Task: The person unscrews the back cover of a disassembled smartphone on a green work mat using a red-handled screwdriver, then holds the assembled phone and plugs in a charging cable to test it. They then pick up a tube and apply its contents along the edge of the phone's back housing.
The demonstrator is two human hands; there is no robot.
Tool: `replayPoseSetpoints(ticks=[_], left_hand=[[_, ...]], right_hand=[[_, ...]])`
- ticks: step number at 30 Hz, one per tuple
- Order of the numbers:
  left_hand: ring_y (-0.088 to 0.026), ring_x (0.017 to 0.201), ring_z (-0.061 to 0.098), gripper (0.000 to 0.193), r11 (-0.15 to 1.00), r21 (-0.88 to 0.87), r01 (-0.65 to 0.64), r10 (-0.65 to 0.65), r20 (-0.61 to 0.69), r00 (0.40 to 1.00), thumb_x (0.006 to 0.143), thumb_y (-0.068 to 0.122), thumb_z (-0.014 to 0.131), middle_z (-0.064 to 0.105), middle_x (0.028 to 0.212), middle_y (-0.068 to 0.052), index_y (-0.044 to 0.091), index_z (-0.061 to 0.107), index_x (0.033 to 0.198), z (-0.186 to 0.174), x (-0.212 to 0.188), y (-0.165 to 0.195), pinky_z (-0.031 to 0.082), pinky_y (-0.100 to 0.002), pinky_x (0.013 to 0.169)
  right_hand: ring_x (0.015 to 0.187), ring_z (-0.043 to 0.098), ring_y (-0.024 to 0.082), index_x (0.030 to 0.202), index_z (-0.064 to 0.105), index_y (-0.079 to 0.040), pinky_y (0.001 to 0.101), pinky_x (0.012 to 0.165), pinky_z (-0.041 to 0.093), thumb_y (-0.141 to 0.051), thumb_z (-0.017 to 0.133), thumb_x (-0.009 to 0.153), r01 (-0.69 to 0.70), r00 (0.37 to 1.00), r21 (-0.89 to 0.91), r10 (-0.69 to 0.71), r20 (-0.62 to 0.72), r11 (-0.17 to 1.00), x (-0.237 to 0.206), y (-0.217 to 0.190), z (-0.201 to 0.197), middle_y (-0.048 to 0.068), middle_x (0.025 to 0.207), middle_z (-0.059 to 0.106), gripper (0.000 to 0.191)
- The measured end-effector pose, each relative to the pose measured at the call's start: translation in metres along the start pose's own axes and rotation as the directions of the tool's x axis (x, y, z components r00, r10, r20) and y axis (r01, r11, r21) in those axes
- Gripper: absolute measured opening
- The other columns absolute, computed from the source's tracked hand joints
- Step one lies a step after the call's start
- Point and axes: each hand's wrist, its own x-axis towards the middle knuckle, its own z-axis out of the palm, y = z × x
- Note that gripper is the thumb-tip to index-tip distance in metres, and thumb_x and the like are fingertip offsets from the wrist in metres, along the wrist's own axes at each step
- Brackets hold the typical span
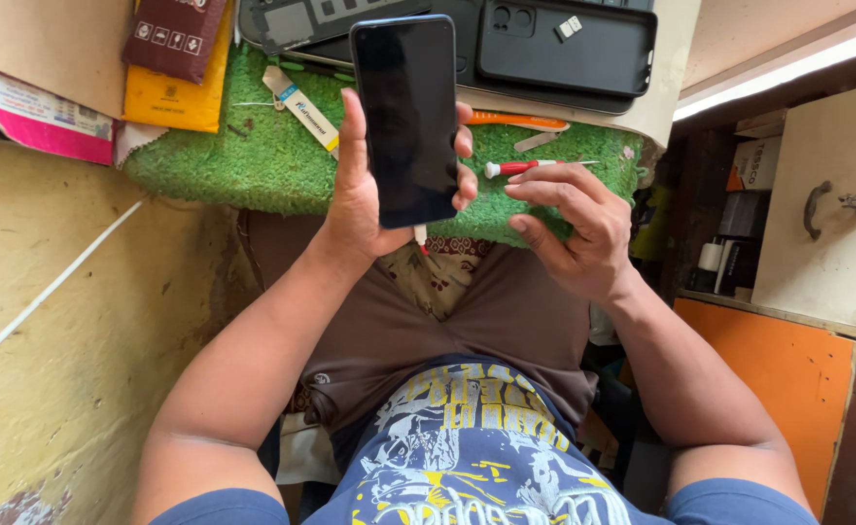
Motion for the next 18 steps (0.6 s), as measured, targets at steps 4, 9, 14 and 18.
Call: replayPoseSetpoints(ticks=[4,9,14,18], left_hand=[[-0.028,0.092,0.072,0.094,1.000,0.029,0.001,0.000,-0.007,1.000,0.096,0.080,0.040,0.065,0.110,-0.012,-0.004,0.052,0.138,0.0024,0.0012,0.0003,0.056,-0.037,0.080],[-0.031,0.093,0.072,0.093,0.998,0.055,0.009,-0.010,0.002,1.000,0.097,0.079,0.041,0.065,0.110,-0.013,-0.002,0.052,0.140,0.0035,0.0016,-0.0003,0.057,-0.038,0.080],[-0.032,0.093,0.072,0.092,0.999,0.049,0.007,-0.008,0.017,1.000,0.098,0.078,0.041,0.065,0.111,-0.014,-0.003,0.052,0.138,0.0034,0.0021,-0.0003,0.057,-0.039,0.080],[-0.031,0.093,0.072,0.092,0.999,0.042,0.017,-0.018,0.013,1.000,0.097,0.078,0.040,0.065,0.111,-0.014,-0.003,0.053,0.138,0.0016,0.0016,-0.0009,0.057,-0.038,0.081]], right_hand=[[0.108,0.072,0.029,0.116,0.070,-0.002,0.0370,0.093,0.058,-0.007,0.079,0.094,-0.015,1.000,-0.004,0.015,0.006,1.000,-0.0003,0.0010,0.0006,0.015,0.117,0.070,0.024],[0.109,0.072,0.029,0.116,0.070,-0.002,0.0370,0.094,0.058,-0.007,0.080,0.094,-0.011,1.000,-0.010,0.011,0.010,1.000,-0.0008,0.0020,0.0007,0.014,0.117,0.070,0.024],[0.109,0.072,0.029,0.115,0.070,-0.003,0.0366,0.093,0.058,-0.006,0.080,0.094,-0.007,1.000,-0.012,0.008,0.009,1.000,-0.0007,0.0031,0.0011,0.014,0.116,0.071,0.024],[0.107,0.072,0.029,0.115,0.071,-0.003,0.0366,0.093,0.057,-0.006,0.081,0.093,-0.004,1.000,-0.021,0.005,0.014,1.000,-0.0010,0.0034,0.0016,0.014,0.115,0.071,0.024]])
